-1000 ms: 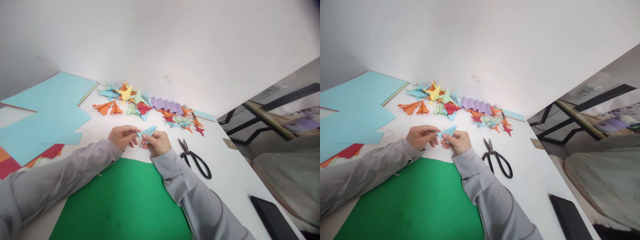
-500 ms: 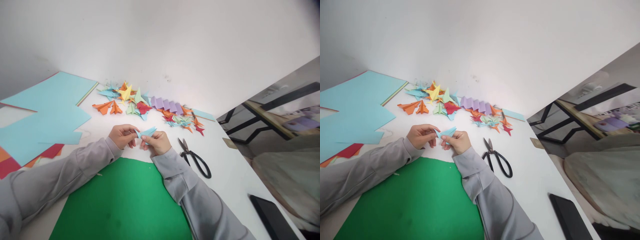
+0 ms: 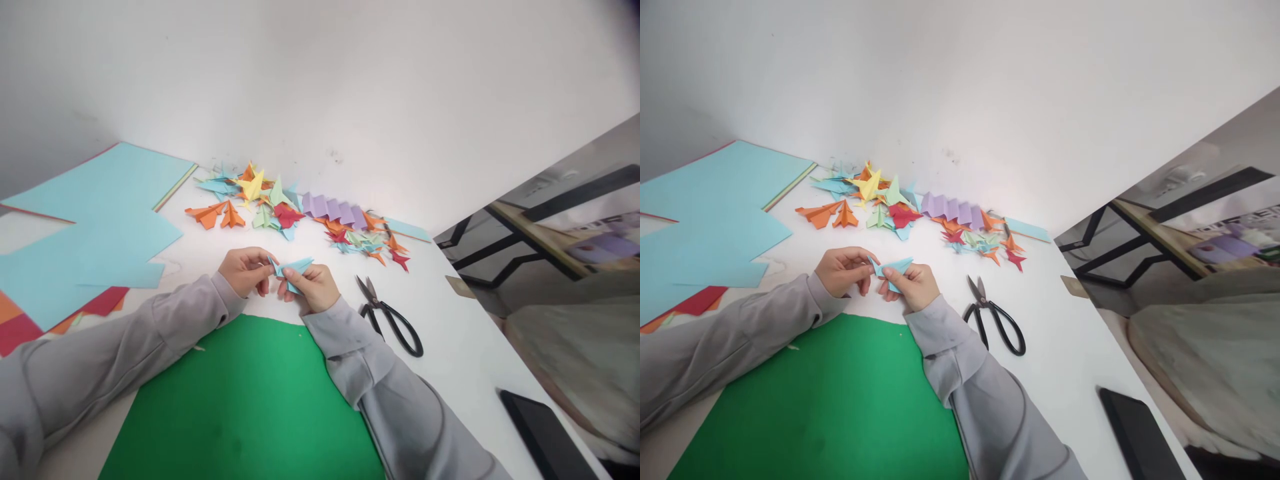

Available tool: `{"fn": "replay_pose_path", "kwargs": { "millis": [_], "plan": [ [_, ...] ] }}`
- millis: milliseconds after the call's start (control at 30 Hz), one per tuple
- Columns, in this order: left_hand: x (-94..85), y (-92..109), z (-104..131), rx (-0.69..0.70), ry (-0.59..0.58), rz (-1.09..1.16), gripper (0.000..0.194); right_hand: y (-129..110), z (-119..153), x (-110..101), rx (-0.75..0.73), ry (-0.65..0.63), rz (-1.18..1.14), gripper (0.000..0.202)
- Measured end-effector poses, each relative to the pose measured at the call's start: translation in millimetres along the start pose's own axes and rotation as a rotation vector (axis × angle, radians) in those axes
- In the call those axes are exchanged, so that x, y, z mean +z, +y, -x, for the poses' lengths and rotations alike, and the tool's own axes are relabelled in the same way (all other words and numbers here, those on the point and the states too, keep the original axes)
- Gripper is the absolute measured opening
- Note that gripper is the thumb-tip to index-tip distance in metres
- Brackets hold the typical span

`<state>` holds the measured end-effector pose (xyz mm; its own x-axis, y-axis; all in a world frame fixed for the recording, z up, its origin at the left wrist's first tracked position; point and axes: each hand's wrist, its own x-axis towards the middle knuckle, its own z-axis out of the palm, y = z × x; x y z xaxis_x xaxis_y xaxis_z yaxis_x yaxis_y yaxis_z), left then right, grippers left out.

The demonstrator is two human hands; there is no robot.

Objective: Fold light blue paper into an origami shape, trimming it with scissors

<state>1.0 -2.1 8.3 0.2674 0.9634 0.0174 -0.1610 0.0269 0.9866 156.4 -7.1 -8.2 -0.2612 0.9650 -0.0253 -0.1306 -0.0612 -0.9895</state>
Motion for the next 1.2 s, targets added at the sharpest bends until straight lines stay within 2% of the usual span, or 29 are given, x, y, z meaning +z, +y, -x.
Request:
{"fn": "replay_pose_path", "kwargs": {
  "millis": [367,667,900,1200],
  "plan": [
    [-0.1,0,-2,-0.048,0.03,0.007,0.018,-3,1,0,-0.003,0.002,0.088,0.028],
    [-1.0,0,-3,-0.073,0.055,0.012,0.018,-4,1,2,0.018,0.021,0.071,0.024],
    [-1.5,2,-3,-0.135,-0.055,-0.026,0.019,-6,1,0,0.033,-0.029,0.07,0.026],
    [-1.7,4,-2,-0.146,-0.061,-0.036,0.016,-11,2,7,0.022,0.05,0.091,0.026]
  ]
}}
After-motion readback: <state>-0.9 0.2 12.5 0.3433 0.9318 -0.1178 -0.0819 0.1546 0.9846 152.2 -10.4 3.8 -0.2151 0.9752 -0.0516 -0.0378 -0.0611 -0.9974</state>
